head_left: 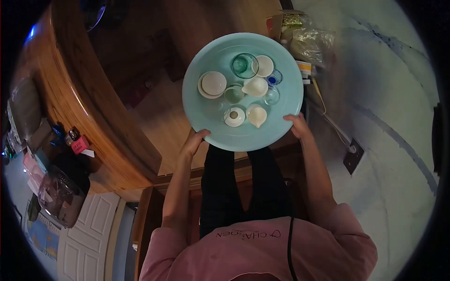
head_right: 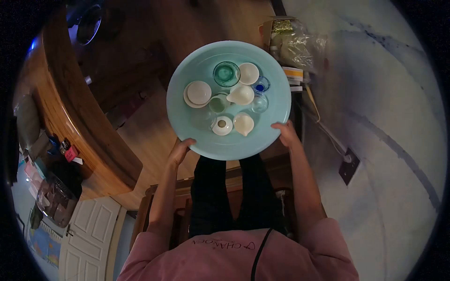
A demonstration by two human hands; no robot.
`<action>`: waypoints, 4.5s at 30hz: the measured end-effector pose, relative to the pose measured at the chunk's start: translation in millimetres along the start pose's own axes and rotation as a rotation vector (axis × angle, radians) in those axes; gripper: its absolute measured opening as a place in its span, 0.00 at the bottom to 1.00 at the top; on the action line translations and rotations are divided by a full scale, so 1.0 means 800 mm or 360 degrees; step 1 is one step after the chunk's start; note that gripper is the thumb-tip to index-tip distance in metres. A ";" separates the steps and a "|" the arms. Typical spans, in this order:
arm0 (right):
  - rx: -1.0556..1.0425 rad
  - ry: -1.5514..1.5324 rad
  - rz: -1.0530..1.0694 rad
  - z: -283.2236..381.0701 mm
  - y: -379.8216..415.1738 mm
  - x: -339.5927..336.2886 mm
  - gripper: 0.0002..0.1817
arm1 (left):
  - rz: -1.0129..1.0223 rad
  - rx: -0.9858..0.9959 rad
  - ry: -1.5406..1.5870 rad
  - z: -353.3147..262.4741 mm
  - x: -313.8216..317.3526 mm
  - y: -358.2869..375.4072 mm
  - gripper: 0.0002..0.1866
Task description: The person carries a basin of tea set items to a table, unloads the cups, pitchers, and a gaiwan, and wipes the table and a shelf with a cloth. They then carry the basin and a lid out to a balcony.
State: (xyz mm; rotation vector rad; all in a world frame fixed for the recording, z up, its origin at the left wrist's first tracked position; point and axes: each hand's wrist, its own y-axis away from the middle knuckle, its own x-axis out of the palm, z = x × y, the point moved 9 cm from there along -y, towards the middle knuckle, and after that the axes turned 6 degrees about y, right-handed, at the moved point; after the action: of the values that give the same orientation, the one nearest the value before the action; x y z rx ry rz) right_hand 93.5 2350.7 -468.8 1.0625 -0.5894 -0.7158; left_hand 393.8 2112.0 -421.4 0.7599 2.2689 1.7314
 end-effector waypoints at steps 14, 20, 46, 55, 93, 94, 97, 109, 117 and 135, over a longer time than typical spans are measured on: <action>0.0090 0.0069 -0.0118 -0.038 -0.144 0.051 0.28 | -0.0302 -0.0116 0.0061 0.042 -0.074 -0.105 0.44; 0.0034 0.0007 -0.0163 -0.055 -0.149 0.045 0.26 | -0.0560 -0.0205 -0.0301 0.097 -0.114 -0.104 0.39; -0.0338 0.0505 0.0376 0.125 0.267 -0.017 0.23 | 0.0129 0.0170 0.0812 0.132 0.121 0.266 0.30; -0.0367 0.1319 0.0858 0.140 0.306 0.107 0.22 | -0.0115 0.0524 0.1541 0.269 0.144 0.380 0.31; -0.2621 0.2248 0.2019 -0.311 0.763 0.980 0.44 | -0.0856 0.1332 0.2595 0.369 -0.280 0.698 0.28; -0.2628 0.2199 0.2150 -0.323 0.771 0.999 0.43 | -0.0861 0.1347 0.2600 0.369 -0.302 0.701 0.28; -0.2531 0.1959 0.2415 -0.342 0.804 1.068 0.43 | -0.0954 0.1367 0.2620 0.370 -0.372 0.710 0.28; -0.2388 0.1978 0.3165 -0.332 0.937 1.383 0.41 | -0.0971 0.1432 0.2791 0.320 -0.696 0.742 0.27; -0.4184 0.2463 0.3111 -0.436 0.886 1.527 0.25 | -0.1002 0.1449 0.2828 0.284 -0.913 0.790 0.26; -0.4411 0.2353 0.1669 -0.455 0.905 1.906 0.18 | -0.0573 0.1329 0.2091 0.160 -1.450 0.885 0.29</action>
State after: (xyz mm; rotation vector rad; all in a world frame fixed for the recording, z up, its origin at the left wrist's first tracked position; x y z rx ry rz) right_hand 1502.9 1611.6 200.7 3.2483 -2.5430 -1.3693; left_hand 1637.7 1770.9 25.7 -1.0819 3.6228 1.0941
